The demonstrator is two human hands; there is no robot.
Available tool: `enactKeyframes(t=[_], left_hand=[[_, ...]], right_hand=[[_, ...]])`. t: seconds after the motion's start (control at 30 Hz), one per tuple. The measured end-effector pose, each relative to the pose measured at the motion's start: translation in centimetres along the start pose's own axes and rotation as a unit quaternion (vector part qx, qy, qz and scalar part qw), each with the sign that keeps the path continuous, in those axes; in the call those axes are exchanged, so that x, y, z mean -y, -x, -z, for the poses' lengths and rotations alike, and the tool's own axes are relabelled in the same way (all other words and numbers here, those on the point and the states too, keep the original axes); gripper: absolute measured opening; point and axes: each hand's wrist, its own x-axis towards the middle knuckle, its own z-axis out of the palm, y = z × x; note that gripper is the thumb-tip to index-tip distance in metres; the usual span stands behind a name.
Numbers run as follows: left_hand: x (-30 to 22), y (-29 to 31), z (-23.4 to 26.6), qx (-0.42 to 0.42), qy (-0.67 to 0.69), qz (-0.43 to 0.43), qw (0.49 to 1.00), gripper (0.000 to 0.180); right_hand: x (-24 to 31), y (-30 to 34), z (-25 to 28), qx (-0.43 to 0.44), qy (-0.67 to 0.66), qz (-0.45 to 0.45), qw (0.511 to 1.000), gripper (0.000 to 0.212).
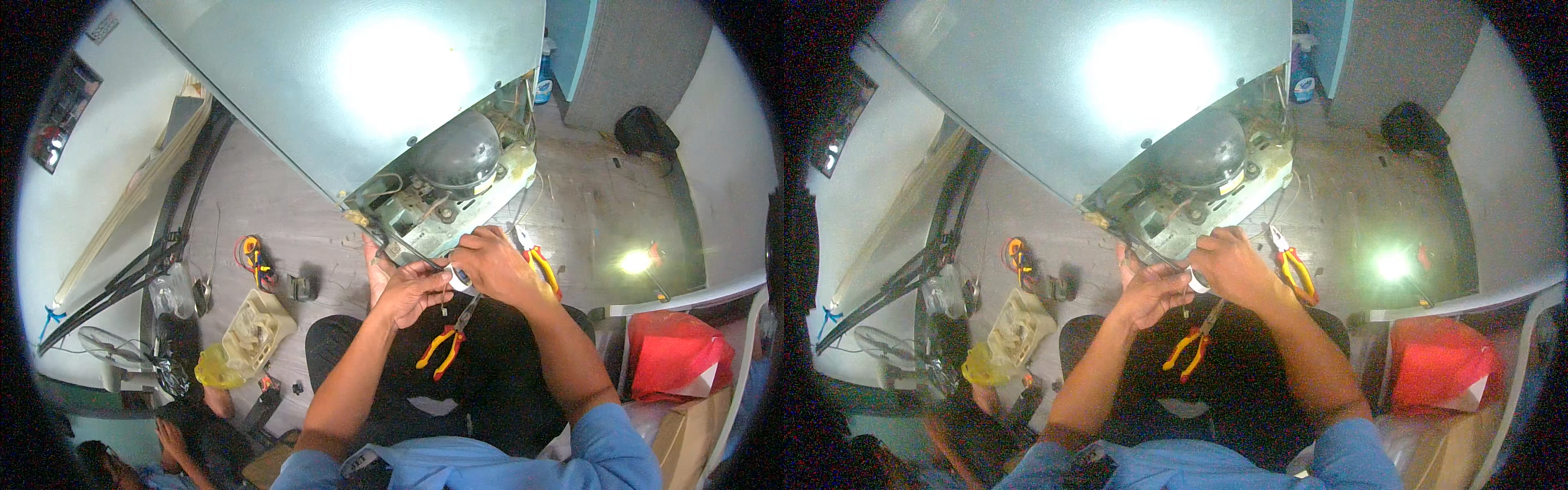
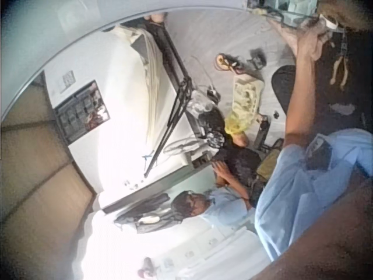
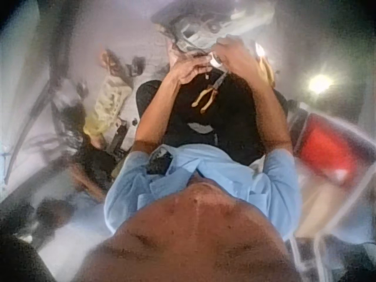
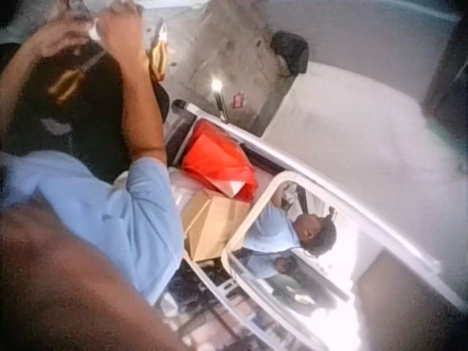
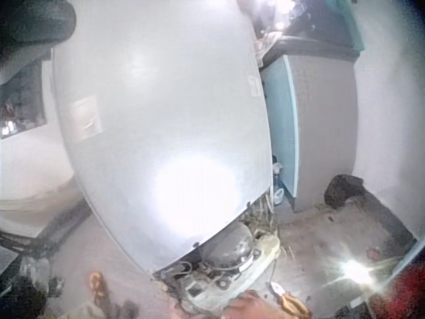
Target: The person is repairing an appliance by stripping wires, testing connections with a multimeter, and securing components inside the unit. They use pliers and a multimeter to work on the internal wiring and components.
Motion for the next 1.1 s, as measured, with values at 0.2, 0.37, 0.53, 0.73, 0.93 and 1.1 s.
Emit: enactKeyframes(t=[0.2, 0.37, 0.53, 0.73, 0.93, 1.1], left_hand=[[0.9, -0.6, -0.3, -0.031, 0.005, -0.034, 0.999, 0.024], [0.6, 1.0, -2.0, -0.095, 0.034, -0.073, 0.992, 0.031], [0.6, 1.5, -4.1, -0.135, 0.116, -0.144, 0.973, 0.042], [-0.4, 3.5, -4.9, -0.255, -0.468, -0.469, 0.705, 0.034], [-2.7, 4.8, -5.1, -0.147, -0.455, -0.383, 0.790, 0.019], [-3.6, 5.0, -5.3, -0.109, -0.425, -0.309, 0.844, 0.015]], right_hand=[[-0.1, 0.1, 0.9, -0.160, -0.153, -0.125, 0.967, 0.025], [-0.3, 1.0, 5.1, 0.184, -0.181, -0.386, 0.885, 0.046], [-0.6, 1.3, 2.4, 0.107, -0.330, -0.243, 0.906, 0.041], [0.9, 0.7, 2.1, 0.017, -0.285, -0.106, 0.953, 0.029], [3.3, 0.4, 3.4, -0.143, -0.314, -0.097, 0.933, 0.015], [3.2, 0.2, 3.0, -0.209, -0.208, -0.091, 0.951, 0.016]])
